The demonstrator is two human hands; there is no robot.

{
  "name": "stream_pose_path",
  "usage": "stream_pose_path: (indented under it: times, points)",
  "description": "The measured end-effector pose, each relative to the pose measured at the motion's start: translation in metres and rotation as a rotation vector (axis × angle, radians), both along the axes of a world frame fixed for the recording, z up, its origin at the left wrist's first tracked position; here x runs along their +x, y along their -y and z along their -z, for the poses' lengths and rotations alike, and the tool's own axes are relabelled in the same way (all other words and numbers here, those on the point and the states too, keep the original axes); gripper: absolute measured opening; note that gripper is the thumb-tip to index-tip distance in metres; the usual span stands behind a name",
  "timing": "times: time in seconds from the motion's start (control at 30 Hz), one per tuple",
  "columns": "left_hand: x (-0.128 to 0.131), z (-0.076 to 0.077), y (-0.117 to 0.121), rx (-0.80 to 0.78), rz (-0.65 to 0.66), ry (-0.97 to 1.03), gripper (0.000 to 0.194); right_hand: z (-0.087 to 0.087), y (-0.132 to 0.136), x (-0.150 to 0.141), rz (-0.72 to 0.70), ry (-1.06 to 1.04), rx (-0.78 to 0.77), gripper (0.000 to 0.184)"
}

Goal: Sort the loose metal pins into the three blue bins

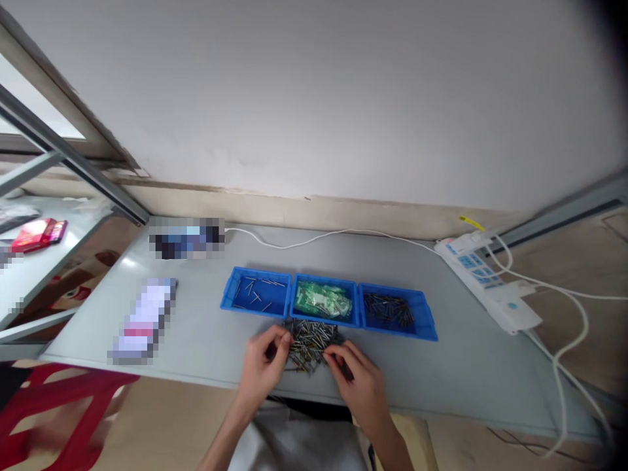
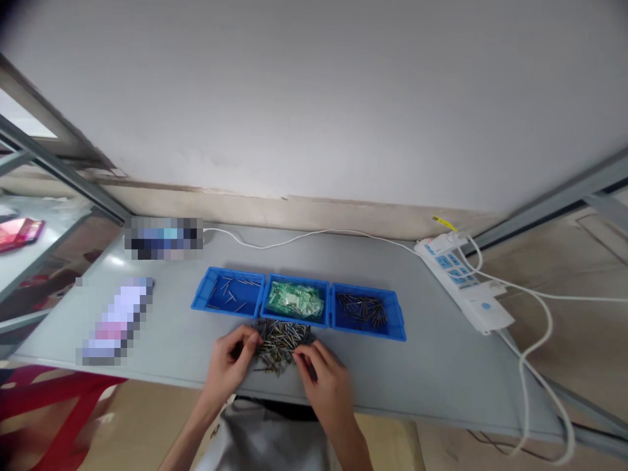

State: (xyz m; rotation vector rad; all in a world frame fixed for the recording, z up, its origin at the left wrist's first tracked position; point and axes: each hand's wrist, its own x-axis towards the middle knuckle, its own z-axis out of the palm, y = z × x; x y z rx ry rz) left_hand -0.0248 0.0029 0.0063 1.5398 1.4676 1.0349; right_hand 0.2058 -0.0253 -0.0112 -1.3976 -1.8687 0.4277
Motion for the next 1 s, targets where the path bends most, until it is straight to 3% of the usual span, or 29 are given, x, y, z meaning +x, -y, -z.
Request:
stream_pose_path:
  times: [0.57, 0.77, 0.9, 1.0]
  points:
    - [0.003, 0.001, 0.000, 0.043, -0.053, -0.020, 0.045, 0.001, -0.003, -0.002, 0.002, 0.018, -0.020, 0.015]
    - [0.004, 0.000, 0.006, 0.149, -0.095, -0.061, 0.040, -0.010, 0.000, -0.002, 0.023, -0.082, -0.009, 0.012]
    - [0.008, 0.001, 0.009, 0.325, 0.038, -0.162, 0.022, -0.017, 0.001, -0.009, 0.021, -0.156, 0.013, 0.010]
    - [0.014, 0.003, 0.010, 0.436, 0.192, -0.200, 0.025, -0.020, 0.000, -0.016, 0.019, -0.162, 0.032, 0.010]
